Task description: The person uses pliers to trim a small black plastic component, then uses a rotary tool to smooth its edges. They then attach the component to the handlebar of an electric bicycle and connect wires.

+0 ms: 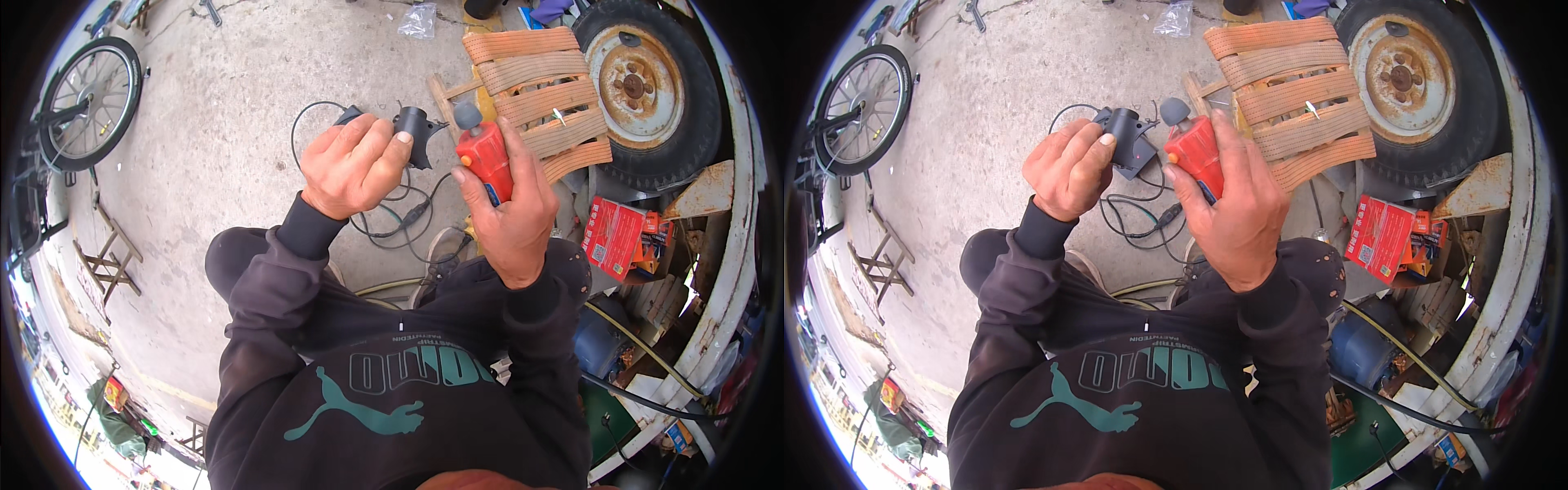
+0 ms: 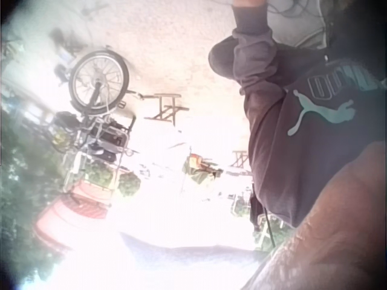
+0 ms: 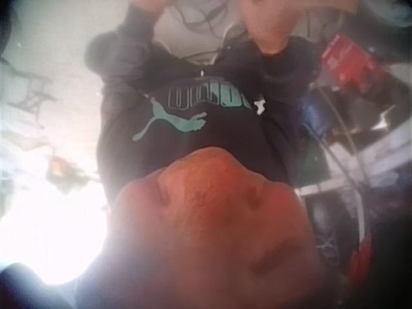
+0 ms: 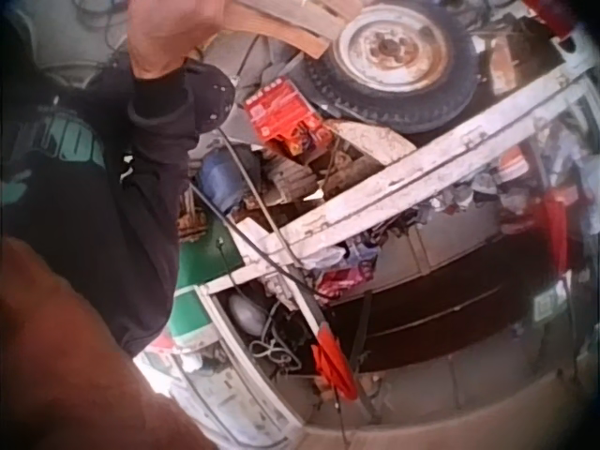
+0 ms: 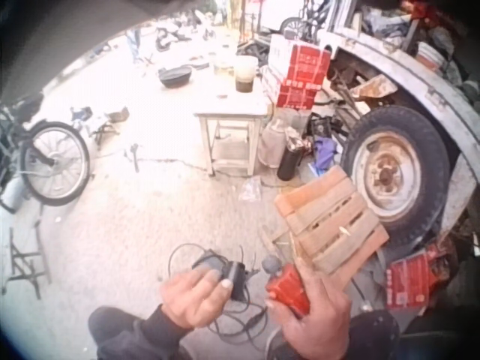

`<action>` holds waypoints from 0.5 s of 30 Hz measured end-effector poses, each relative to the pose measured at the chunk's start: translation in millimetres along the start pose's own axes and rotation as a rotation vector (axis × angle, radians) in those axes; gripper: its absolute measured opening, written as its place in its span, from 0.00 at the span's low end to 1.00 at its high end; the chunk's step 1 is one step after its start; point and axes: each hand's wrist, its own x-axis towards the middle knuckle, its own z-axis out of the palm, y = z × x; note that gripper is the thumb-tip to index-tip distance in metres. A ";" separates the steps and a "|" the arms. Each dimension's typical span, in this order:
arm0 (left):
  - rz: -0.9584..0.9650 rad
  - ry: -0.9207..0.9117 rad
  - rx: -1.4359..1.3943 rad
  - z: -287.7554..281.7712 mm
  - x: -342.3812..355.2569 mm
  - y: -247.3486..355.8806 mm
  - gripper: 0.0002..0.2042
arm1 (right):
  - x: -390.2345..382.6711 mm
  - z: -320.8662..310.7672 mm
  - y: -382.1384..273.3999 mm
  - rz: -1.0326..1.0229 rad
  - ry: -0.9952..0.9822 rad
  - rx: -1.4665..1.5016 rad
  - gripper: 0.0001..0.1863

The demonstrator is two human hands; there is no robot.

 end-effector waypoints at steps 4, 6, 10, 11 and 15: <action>0.001 0.028 -0.002 1.0 -3.0 -0.8 0.14 | -5.6 3.6 -5.4 -0.060 -0.044 0.014 0.35; 0.019 0.049 -0.010 3.4 -3.5 -2.3 0.14 | -4.8 2.3 0.7 0.034 0.014 -0.001 0.35; 0.012 0.019 -0.005 0.1 -2.7 -0.4 0.14 | -4.4 -3.2 -6.1 0.037 -0.043 0.075 0.34; 0.009 0.003 0.010 -1.7 -0.2 1.2 0.14 | -6.1 -2.0 -7.2 0.035 -0.050 0.071 0.34; 0.057 0.011 0.040 -2.5 2.3 -1.1 0.15 | -1.6 -5.5 6.2 0.261 -0.052 0.144 0.31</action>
